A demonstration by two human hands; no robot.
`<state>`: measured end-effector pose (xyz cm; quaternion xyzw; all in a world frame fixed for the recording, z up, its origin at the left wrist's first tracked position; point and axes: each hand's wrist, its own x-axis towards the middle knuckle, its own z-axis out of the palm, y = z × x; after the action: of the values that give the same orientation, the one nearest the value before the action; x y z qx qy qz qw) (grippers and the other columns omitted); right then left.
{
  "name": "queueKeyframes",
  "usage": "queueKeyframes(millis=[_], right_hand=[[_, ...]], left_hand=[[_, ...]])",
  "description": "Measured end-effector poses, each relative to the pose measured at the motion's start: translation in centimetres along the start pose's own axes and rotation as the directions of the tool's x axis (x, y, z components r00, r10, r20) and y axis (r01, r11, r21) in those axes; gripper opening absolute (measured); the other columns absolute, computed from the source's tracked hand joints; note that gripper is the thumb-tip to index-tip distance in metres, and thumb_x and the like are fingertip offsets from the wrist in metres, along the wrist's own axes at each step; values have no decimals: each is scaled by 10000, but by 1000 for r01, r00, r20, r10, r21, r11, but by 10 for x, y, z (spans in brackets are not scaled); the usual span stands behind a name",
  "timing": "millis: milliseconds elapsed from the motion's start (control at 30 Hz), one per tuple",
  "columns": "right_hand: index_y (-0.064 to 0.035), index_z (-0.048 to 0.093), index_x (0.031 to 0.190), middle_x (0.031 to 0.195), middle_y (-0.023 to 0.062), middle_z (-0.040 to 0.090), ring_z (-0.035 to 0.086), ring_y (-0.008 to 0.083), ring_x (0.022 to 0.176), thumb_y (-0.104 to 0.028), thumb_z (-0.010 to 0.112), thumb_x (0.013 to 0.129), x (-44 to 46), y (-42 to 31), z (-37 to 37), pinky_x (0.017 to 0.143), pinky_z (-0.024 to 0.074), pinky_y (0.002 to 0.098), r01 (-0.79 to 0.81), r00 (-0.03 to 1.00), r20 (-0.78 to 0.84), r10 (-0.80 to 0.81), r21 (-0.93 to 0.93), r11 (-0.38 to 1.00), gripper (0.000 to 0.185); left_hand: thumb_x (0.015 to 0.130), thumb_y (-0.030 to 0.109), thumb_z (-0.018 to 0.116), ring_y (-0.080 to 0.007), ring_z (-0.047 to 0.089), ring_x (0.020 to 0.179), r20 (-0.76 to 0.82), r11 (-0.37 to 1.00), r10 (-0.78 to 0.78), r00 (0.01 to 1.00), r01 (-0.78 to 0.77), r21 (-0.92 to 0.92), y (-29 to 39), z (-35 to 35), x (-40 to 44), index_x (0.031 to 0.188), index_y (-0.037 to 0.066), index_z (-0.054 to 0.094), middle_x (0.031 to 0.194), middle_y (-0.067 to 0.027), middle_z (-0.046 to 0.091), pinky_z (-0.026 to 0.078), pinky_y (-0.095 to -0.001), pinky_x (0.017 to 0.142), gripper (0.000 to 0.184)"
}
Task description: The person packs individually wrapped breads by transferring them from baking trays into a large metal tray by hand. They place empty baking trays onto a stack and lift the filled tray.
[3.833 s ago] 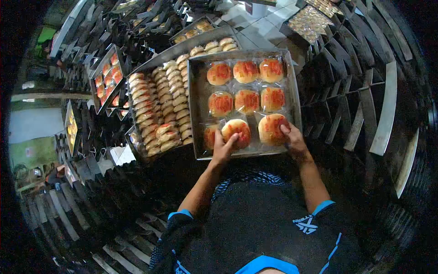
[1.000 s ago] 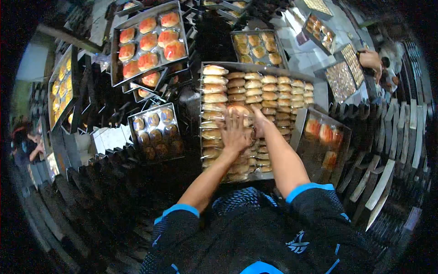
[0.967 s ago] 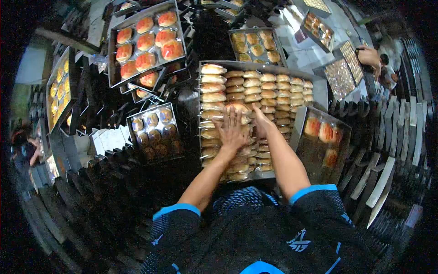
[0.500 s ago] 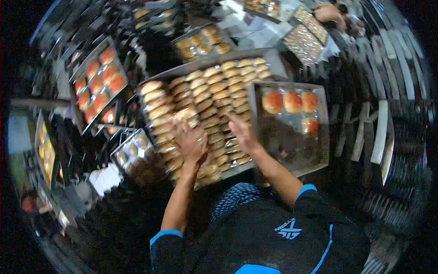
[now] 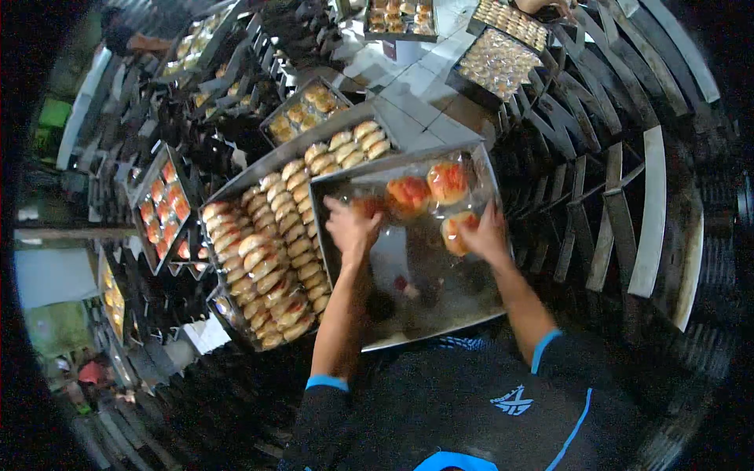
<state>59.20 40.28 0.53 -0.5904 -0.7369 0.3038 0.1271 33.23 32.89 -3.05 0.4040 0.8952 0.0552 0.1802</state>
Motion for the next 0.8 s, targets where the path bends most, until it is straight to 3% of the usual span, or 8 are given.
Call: queueKeyframes(millis=[200, 267, 333, 400, 467, 567, 633, 800], right_hand=[[97, 271, 1285, 1256, 284, 381, 358, 367, 1204, -385, 752, 631, -41, 55, 37, 1007, 300, 425, -109, 979, 190, 74, 176, 978, 944], [84, 301, 1278, 1250, 255, 406, 393, 333, 1188, -378, 747, 646, -41, 55, 26, 994, 323, 411, -76, 988, 153, 34, 279, 957, 901], [30, 371, 1255, 1222, 163, 463, 445, 230, 1146, -296, 707, 722, -22, 51, 0, 969, 359, 365, -368, 865, 479, -147, 806, 463, 710], [-15, 411, 1230, 1150, 72, 523, 514, 168, 1045, -244, 641, 793, 1, 34, -14, 927, 397, 326, -407, 783, 562, -265, 786, 466, 544], [-23, 429, 1216, 1096, 66, 553, 542, 173, 992, -259, 602, 815, 9, -23, -17, 902, 413, 316, -629, 675, 661, -329, 748, 211, 497], [-9, 440, 1202, 1084, 128, 574, 557, 247, 993, -341, 589, 795, 49, -49, 29, 898, 413, 344, -225, 814, 460, -354, 813, 537, 546], [8, 455, 1179, 1114, 217, 547, 514, 334, 1063, -397, 571, 782, 84, -55, 49, 918, 386, 393, -11, 843, 457, -284, 543, 840, 579], [16, 487, 1120, 1117, 259, 519, 477, 398, 1070, -401, 546, 789, 87, -72, 48, 924, 354, 443, -69, 876, 445, -188, 501, 863, 537]], left_hand=[[691, 281, 742, -296, 559, 835, -384, 929, 238, 892, -324, -177, -44, 10, -68, 1115, -18, 445, 1028, -171, 530, 458, -390, 768, 598], [788, 229, 671, -226, 541, 964, -102, 491, 32, 994, -105, -865, -40, 5, -89, 1103, -15, 443, 1026, -135, 544, 459, -365, 808, 459], [855, 206, 591, -176, 509, 1034, 56, 370, -36, 998, 65, -927, -10, -15, -106, 1151, -2, 419, 1070, -103, 533, 446, -364, 851, 400], [883, 214, 531, -185, 493, 1065, 183, 109, 53, 982, 177, -978, -5, -2, -107, 1237, 17, 365, 1143, -99, 505, 424, -362, 886, 438], [867, 300, 443, -193, 421, 1159, 84, -177, 192, 978, 119, -977, 26, 18, -94, 1308, 57, 315, 1275, -105, 409, 388, -321, 917, 520], [856, 263, 409, -214, 400, 1206, 98, -94, 166, 981, 115, -989, 59, 7, -62, 1333, 28, 287, 1308, -94, 405, 323, -357, 993, 546], [864, 246, 397, -217, 403, 1203, 20, -40, 121, 992, 25, -999, 59, 11, -39, 1323, 16, 304, 1294, -91, 423, 312, -353, 1000, 522], [890, 262, 370, -173, 481, 997, -61, -297, 93, 994, -31, -954, 68, 9, -24, 1233, 19, 400, 1104, -61, 500, 347, -303, 872, 421]])
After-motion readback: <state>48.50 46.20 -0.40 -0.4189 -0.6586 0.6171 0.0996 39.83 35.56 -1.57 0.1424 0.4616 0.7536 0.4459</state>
